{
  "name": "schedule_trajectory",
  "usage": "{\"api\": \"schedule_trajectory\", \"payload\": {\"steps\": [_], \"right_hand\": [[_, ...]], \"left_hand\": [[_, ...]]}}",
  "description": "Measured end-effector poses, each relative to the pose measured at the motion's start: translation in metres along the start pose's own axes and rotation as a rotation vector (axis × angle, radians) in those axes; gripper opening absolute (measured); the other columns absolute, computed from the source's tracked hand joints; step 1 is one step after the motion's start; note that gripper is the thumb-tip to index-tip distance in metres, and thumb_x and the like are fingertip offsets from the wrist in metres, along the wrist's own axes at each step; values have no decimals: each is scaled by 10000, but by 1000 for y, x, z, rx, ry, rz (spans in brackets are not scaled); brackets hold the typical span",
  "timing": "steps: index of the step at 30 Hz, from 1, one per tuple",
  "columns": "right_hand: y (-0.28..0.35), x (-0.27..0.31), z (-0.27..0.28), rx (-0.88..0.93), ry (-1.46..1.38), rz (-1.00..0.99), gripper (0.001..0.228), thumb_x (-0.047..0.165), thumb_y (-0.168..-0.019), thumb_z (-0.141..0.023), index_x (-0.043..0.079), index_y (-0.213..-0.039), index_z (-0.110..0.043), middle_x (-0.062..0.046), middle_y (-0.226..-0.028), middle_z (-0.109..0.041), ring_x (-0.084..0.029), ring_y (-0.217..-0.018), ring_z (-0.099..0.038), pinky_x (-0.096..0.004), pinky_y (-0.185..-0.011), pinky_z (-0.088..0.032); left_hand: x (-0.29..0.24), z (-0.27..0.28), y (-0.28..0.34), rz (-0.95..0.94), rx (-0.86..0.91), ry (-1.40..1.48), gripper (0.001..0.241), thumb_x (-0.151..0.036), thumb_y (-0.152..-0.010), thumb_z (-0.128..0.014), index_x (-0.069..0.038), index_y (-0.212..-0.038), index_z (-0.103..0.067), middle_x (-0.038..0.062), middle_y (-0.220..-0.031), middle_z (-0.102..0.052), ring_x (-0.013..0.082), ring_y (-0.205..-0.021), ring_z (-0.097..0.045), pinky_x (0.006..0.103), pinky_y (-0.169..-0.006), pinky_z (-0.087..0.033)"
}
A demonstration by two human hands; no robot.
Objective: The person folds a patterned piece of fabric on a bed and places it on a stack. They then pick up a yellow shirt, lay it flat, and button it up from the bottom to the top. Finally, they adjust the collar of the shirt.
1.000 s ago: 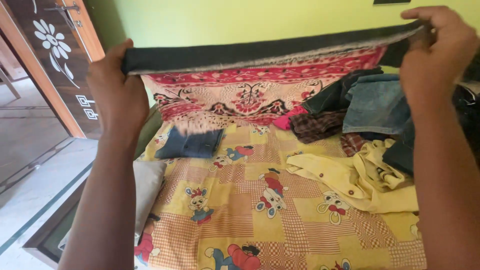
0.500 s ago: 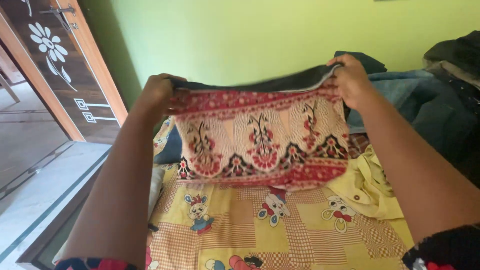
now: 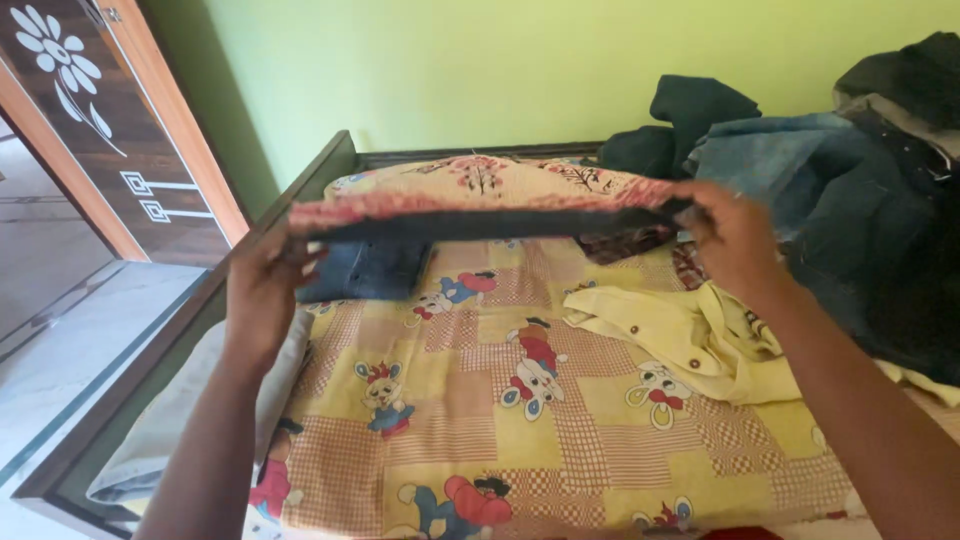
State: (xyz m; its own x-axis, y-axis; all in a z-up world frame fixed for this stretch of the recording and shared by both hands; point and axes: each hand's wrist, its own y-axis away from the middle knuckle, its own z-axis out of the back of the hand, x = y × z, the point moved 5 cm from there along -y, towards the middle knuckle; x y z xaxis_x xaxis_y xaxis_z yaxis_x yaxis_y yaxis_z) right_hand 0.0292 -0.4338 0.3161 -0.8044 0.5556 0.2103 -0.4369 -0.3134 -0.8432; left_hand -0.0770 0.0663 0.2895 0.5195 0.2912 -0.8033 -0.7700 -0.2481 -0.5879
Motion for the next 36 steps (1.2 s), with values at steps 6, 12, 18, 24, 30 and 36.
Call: {"api": "schedule_trajectory", "payload": {"steps": [6,12,18,24,30,36], "right_hand": [[104,-3,-40,518,471,-102,474,16,-866,-667,218,-1295,-655,-126,-895,-719,-309,-878,-674,-475,-881,-458],[154,26,-11,682,609,-180,690,61,-781,-693,301,-1421,-606,-41,-1049,-687,-251,-1031,-643,-451,-993,-439],[206,20,28,493,319,-69,441,93,-737,-684,226,-1151,-751,-73,-1339,-642,-315,-1203,-580,-441,-990,-445],[297,-58,49,1107,288,-481,374,251,-897,-722,357,-1239,-831,99,-1229,-714,-98,-1200,-613,-296,-1057,-508],[201,-43,49,729,-15,-589,325,53,-827,-681,138,-1101,-832,-29,-956,-812,-185,-861,-756,-307,-788,-602],[66,-54,-29,161,41,-402,173,68,-975,-664,38,-1132,-731,-135,-956,-753,-221,-809,-703,-343,-753,-517]], "left_hand": [[71,14,107,175,119,-587,451,-5,-832,-535,-119,-1214,-747,155,-845,-753,275,-807,-727,376,-706,-554],[33,11,152,-68,228,-755,582,103,-581,-587,-49,-1122,-737,196,-1262,-654,382,-1218,-578,451,-1056,-429],[12,17,189,-122,269,-610,563,141,-563,-521,-15,-1073,-702,179,-1497,-554,381,-1279,-513,436,-1101,-384],[85,58,236,-224,595,-644,677,63,-506,-539,-141,-1106,-778,74,-1313,-649,290,-1277,-551,425,-1059,-373],[8,24,171,-130,428,-416,266,-55,-842,-558,-41,-1047,-727,99,-1020,-732,257,-1000,-638,404,-897,-422],[52,-7,70,118,-242,-359,290,-147,-946,-492,25,-1013,-715,187,-690,-660,345,-694,-622,453,-634,-501]]}}
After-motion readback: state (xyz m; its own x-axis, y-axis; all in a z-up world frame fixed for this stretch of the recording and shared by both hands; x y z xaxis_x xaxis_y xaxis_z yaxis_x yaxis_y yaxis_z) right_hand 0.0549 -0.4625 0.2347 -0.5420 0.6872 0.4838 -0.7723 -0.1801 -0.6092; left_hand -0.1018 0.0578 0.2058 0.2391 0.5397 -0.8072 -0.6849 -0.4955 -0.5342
